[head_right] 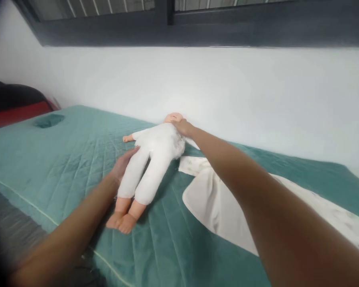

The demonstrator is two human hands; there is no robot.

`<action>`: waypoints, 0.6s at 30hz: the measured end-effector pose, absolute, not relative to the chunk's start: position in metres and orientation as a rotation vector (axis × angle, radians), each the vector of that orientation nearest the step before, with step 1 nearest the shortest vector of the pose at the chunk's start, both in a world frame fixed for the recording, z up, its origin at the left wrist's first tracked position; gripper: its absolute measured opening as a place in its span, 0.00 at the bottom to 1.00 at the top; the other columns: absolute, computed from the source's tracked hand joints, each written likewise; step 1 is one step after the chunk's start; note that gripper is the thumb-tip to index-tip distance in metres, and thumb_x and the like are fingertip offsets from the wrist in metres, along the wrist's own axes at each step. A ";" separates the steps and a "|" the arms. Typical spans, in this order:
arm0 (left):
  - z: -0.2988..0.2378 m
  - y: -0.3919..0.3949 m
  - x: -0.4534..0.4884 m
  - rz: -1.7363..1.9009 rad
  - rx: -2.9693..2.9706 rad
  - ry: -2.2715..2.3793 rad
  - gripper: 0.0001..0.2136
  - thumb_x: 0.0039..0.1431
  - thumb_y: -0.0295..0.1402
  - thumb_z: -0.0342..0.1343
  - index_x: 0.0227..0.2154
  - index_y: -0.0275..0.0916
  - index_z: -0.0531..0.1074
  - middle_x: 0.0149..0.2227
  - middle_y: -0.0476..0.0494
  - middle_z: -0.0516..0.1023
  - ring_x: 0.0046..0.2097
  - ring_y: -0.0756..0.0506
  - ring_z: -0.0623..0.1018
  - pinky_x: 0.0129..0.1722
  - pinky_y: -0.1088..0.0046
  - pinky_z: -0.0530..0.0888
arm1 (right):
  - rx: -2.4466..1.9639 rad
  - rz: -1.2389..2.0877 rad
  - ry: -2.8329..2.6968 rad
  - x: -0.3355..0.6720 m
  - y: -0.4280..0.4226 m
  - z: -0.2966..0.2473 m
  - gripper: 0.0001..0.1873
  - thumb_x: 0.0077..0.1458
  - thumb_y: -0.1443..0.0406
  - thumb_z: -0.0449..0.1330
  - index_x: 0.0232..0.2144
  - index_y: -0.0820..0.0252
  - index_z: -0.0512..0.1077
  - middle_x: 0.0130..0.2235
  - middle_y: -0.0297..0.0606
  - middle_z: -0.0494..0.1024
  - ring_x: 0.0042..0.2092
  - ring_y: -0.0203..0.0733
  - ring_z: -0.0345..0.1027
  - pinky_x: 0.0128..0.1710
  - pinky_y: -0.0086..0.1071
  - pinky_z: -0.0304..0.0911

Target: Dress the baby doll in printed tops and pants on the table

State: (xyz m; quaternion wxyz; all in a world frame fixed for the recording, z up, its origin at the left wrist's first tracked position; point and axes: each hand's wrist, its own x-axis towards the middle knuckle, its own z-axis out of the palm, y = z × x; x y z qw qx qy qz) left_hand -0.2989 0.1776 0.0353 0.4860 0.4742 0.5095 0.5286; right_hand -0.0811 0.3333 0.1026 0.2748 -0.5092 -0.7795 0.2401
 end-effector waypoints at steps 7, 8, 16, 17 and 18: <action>0.053 0.132 -0.173 1.042 0.851 0.781 0.24 0.60 0.50 0.58 0.50 0.35 0.76 0.50 0.34 0.82 0.53 0.33 0.81 0.50 0.52 0.81 | -1.723 0.544 -2.012 0.065 0.254 0.140 0.33 0.60 0.40 0.52 0.48 0.62 0.73 0.54 0.50 0.77 0.54 0.60 0.71 0.55 0.52 0.67; 0.054 0.125 -0.151 1.002 0.789 0.706 0.23 0.60 0.47 0.60 0.50 0.35 0.75 0.51 0.34 0.82 0.52 0.33 0.81 0.51 0.53 0.81 | -1.803 0.531 -1.970 0.090 0.240 0.143 0.35 0.59 0.39 0.53 0.49 0.62 0.72 0.56 0.52 0.76 0.54 0.61 0.71 0.54 0.52 0.68; 0.041 0.071 -0.019 0.901 0.699 0.491 0.25 0.58 0.40 0.63 0.57 0.37 0.70 0.54 0.34 0.79 0.48 0.37 0.82 0.50 0.60 0.80 | -2.114 0.418 -1.682 0.218 0.161 0.127 0.43 0.61 0.39 0.50 0.60 0.71 0.63 0.58 0.63 0.73 0.55 0.56 0.72 0.52 0.45 0.67; 0.038 0.065 -0.011 0.898 0.706 0.502 0.27 0.58 0.40 0.63 0.59 0.40 0.68 0.55 0.35 0.78 0.49 0.38 0.82 0.50 0.60 0.80 | -2.132 0.439 -1.661 0.224 0.157 0.122 0.44 0.61 0.39 0.50 0.61 0.72 0.62 0.59 0.64 0.73 0.55 0.56 0.72 0.52 0.45 0.67; 0.035 0.061 -0.005 0.899 0.715 0.522 0.28 0.58 0.40 0.63 0.60 0.42 0.66 0.57 0.37 0.77 0.50 0.39 0.82 0.50 0.61 0.80 | -2.149 0.466 -1.635 0.228 0.155 0.116 0.44 0.62 0.40 0.50 0.63 0.72 0.60 0.60 0.64 0.71 0.56 0.56 0.72 0.52 0.44 0.67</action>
